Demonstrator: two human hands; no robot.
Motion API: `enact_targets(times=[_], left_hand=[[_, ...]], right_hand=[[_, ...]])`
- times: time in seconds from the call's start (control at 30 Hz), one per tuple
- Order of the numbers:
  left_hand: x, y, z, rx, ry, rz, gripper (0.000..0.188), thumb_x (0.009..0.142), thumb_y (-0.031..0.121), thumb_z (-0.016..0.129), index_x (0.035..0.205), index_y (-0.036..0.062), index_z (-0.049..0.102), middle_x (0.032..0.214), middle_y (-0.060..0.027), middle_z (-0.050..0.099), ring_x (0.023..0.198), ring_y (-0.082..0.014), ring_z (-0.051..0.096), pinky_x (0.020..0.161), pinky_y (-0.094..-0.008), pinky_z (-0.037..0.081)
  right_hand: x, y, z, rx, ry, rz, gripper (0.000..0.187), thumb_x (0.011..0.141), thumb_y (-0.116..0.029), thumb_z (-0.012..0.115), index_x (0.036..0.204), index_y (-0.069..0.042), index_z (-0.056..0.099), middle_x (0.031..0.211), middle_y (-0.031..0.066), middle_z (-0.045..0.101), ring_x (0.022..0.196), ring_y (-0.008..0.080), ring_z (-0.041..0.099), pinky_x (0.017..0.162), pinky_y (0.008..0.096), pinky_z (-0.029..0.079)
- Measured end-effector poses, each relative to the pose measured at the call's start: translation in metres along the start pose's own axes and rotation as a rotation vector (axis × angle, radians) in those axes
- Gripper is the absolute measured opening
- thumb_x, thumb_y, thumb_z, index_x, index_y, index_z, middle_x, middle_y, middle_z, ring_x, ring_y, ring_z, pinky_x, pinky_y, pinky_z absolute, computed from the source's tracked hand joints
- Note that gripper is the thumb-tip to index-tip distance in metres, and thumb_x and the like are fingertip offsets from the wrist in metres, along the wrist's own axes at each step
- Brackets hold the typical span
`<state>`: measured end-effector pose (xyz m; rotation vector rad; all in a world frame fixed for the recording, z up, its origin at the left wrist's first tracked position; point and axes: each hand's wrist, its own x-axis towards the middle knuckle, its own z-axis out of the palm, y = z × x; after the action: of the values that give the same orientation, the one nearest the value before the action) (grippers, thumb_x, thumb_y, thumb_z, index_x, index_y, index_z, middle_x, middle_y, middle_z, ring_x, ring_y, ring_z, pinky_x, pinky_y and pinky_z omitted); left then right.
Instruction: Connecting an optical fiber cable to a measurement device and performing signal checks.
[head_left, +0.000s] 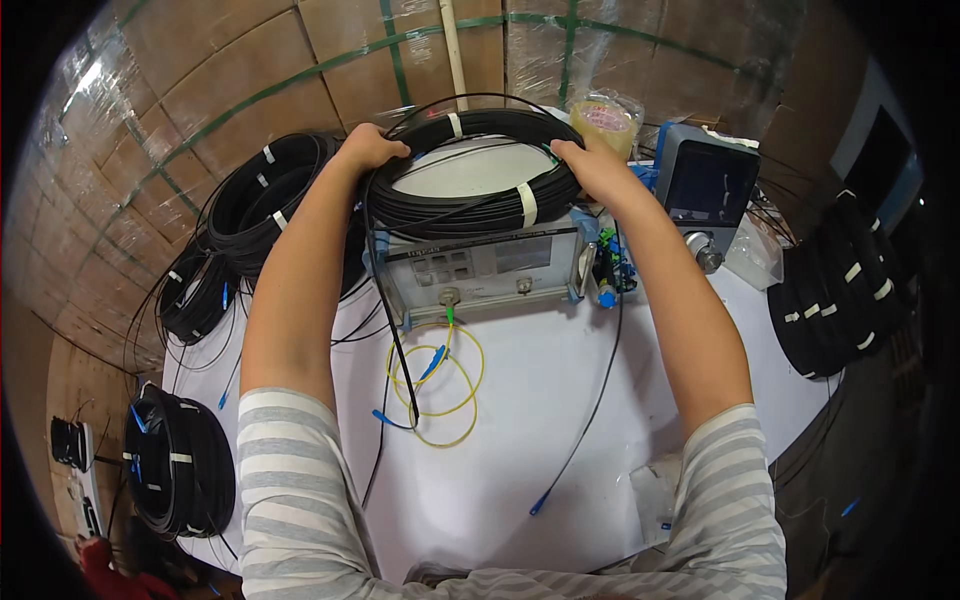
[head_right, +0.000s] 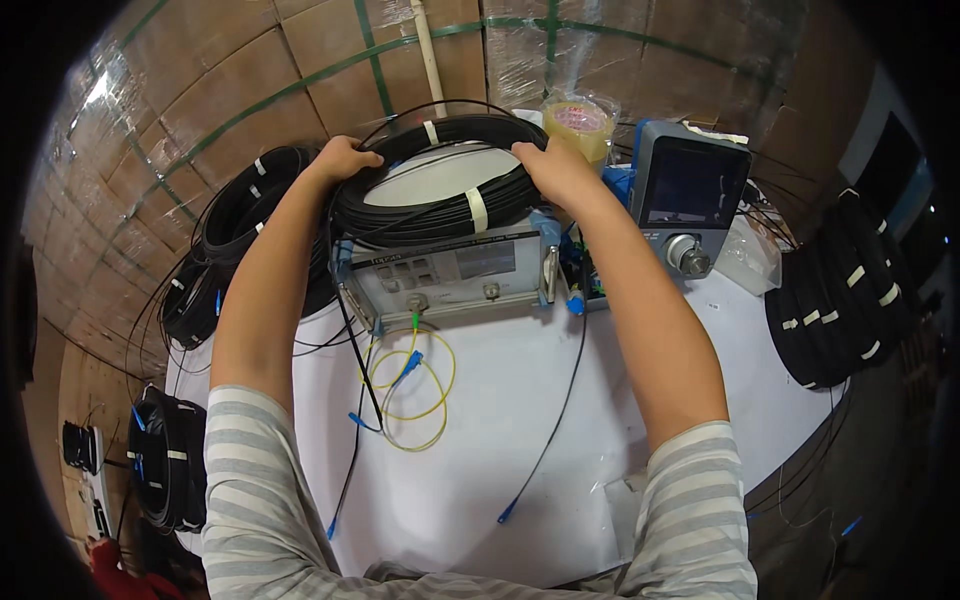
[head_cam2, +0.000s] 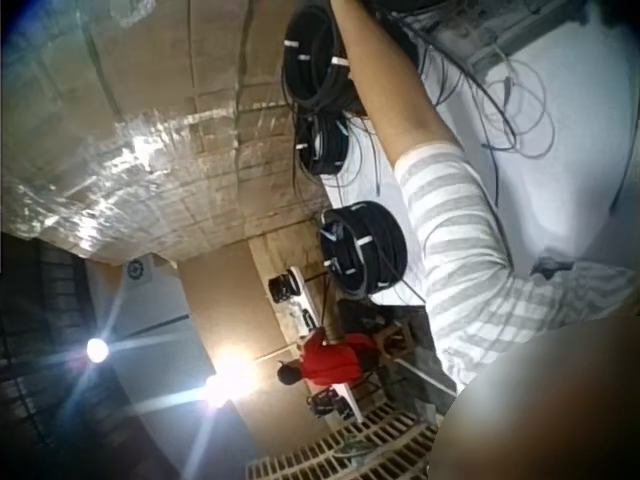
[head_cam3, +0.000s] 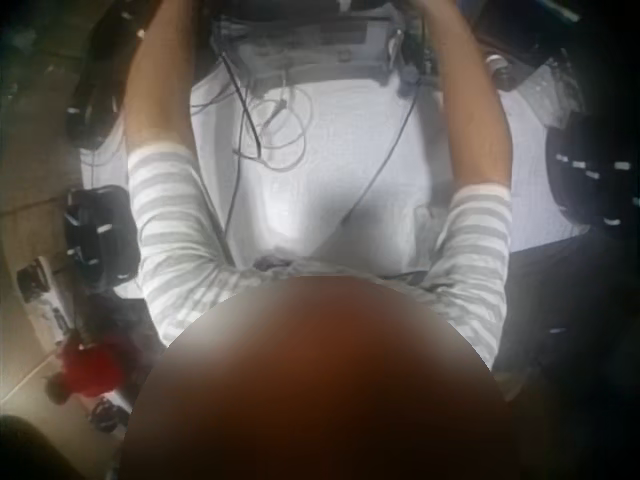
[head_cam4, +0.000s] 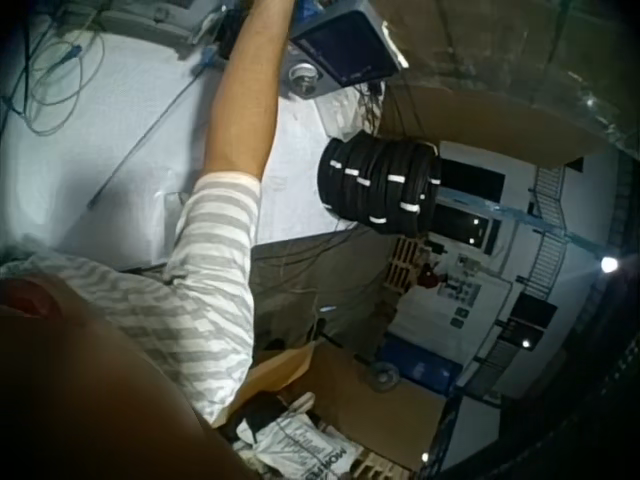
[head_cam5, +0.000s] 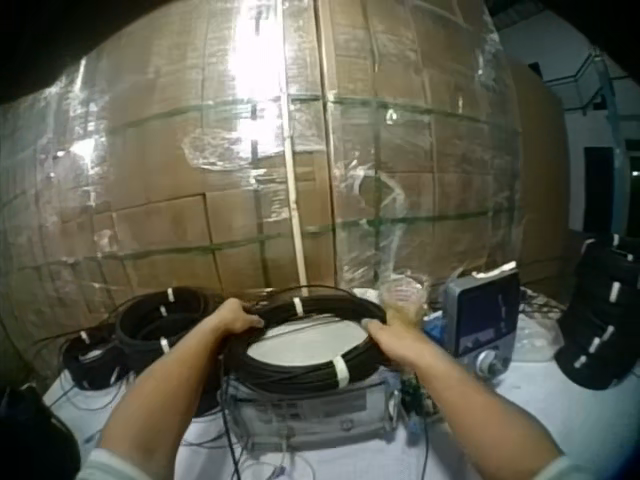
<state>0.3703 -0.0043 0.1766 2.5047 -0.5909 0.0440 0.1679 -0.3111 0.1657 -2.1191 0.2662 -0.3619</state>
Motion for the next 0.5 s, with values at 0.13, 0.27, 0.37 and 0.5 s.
enact_targets(times=[0.13, 0.27, 0.37, 0.5], left_hand=[[-0.013, 0.001, -0.001, -0.013, 0.055, -0.001, 0.052, 0.073, 0.035, 0.075, 0.105, -0.0048, 0.070, 0.087, -0.0185, 0.071, 0.080, -0.0278, 0.068, 0.074, -0.0348, 0.053], [-0.076, 0.025, -0.010, -0.297, 0.001, -0.060, 0.064, 0.077, 0.043, 0.074, 0.120, -0.0033, 0.061, 0.087, -0.0111, 0.066, 0.067, -0.0194, 0.060, 0.054, -0.0311, 0.047], [-0.121, 0.036, -0.019, -0.378, 0.059, -0.140, 0.074, 0.081, 0.042, 0.074, 0.136, -0.0001, 0.049, 0.102, -0.0058, 0.063, 0.076, -0.0141, 0.059, 0.064, -0.0275, 0.049], [-0.182, 0.044, -0.017, -0.645, 0.289, -0.129, 0.081, 0.083, 0.028, 0.075, 0.146, -0.0012, 0.033, 0.104, -0.0073, 0.064, 0.079, -0.0115, 0.060, 0.064, -0.0236, 0.050]], right_hand=[[0.012, 0.025, 0.004, -0.003, 0.025, -0.081, 0.068, 0.092, -0.057, 0.052, 0.103, 0.010, 0.062, 0.080, 0.0161, 0.065, 0.065, 0.0251, 0.063, 0.059, 0.0369, 0.049], [-0.039, 0.008, -0.023, 0.067, -0.074, 0.006, 0.055, 0.095, -0.047, 0.055, 0.109, 0.005, 0.061, 0.080, 0.0123, 0.065, 0.063, 0.0189, 0.062, 0.056, 0.0324, 0.049], [-0.086, 0.002, -0.030, 0.088, 0.056, -0.058, 0.047, 0.094, -0.040, 0.059, 0.109, 0.005, 0.061, 0.077, 0.0077, 0.063, 0.060, 0.0172, 0.059, 0.053, 0.0331, 0.048], [-0.131, 0.008, -0.022, 0.346, 0.090, 0.022, 0.038, 0.095, -0.027, 0.062, 0.120, 0.001, 0.058, 0.080, 0.0026, 0.063, 0.057, 0.0096, 0.055, 0.051, 0.0255, 0.046]])
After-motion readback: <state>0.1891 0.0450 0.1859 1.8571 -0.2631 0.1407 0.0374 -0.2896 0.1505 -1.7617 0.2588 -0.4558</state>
